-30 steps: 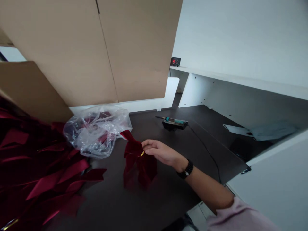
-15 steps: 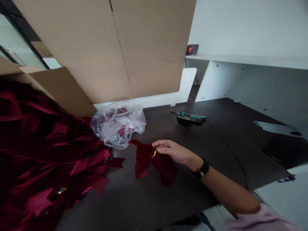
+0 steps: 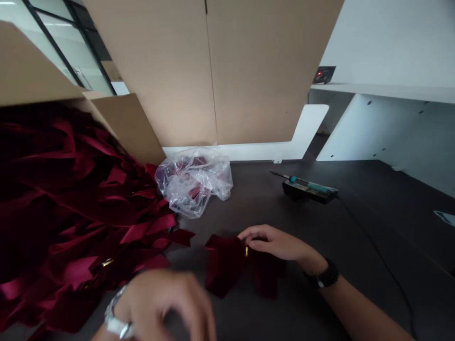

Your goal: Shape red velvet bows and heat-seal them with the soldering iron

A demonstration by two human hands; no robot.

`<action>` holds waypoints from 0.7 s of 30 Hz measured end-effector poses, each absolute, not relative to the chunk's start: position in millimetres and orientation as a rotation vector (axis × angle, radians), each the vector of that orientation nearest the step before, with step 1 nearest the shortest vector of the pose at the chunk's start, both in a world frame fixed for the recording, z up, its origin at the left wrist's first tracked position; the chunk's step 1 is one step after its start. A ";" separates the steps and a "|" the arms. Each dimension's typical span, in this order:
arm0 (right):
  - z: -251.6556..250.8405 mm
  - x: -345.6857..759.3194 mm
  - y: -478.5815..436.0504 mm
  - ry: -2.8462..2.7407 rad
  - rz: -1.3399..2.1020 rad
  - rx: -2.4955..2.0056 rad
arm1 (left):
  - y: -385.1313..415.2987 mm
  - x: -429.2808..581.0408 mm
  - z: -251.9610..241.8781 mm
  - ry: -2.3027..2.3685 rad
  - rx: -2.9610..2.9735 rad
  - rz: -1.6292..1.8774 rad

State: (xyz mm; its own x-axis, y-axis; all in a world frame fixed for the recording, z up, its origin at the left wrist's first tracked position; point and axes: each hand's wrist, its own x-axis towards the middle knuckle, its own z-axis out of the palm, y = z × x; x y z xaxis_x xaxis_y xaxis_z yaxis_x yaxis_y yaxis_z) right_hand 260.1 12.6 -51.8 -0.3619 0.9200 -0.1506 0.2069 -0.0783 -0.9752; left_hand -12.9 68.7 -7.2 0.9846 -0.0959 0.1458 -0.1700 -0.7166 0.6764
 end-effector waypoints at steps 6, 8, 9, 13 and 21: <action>-56.6 251.0 12.9 -1.723 1.407 -1.226 | 98.3 31.1 -25.4 0.475 2.091 0.314; -59.8 250.1 12.5 -1.661 1.372 -1.258 | 101.4 43.1 -44.2 0.463 2.127 0.170; -62.1 251.1 12.6 -1.635 1.366 -1.285 | 102.6 46.3 -53.4 0.457 2.116 0.128; -78.8 263.8 13.9 -1.606 1.295 -1.464 | 106.8 46.1 -78.4 0.501 2.043 0.224; -77.0 244.9 42.0 -1.855 0.474 -1.512 | 105.8 46.0 -92.2 0.582 2.567 0.458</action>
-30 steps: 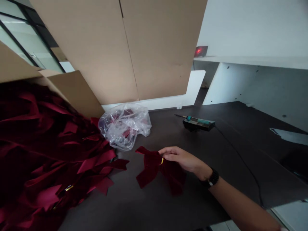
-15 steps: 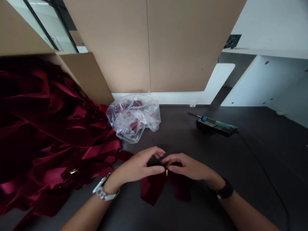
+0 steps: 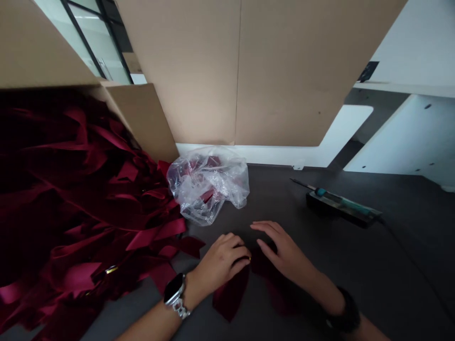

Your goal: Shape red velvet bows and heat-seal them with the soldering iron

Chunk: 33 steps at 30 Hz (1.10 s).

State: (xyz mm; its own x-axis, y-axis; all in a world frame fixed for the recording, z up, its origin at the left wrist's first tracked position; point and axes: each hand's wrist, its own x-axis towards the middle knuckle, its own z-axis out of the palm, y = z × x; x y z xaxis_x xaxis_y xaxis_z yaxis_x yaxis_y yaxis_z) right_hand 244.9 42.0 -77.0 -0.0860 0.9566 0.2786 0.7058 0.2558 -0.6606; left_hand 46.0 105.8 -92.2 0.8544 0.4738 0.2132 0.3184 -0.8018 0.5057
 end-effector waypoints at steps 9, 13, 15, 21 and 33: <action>-40.6 179.8 190.2 -1.925 0.395 -1.431 | 117.6 34.9 -87.1 0.754 2.455 0.825; -23.7 183.9 214.7 -1.797 0.181 -1.275 | 142.8 25.8 -84.2 0.991 2.367 1.026; -16.1 183.6 210.6 -1.977 0.112 -1.314 | 159.6 23.5 -79.1 1.138 2.404 0.987; -10.7 181.6 206.3 -2.150 -0.082 -1.745 | 206.6 13.2 -30.9 1.744 2.648 0.927; 54.0 151.3 199.9 -2.213 -0.343 -1.391 | 213.2 -3.8 46.6 1.451 3.086 1.195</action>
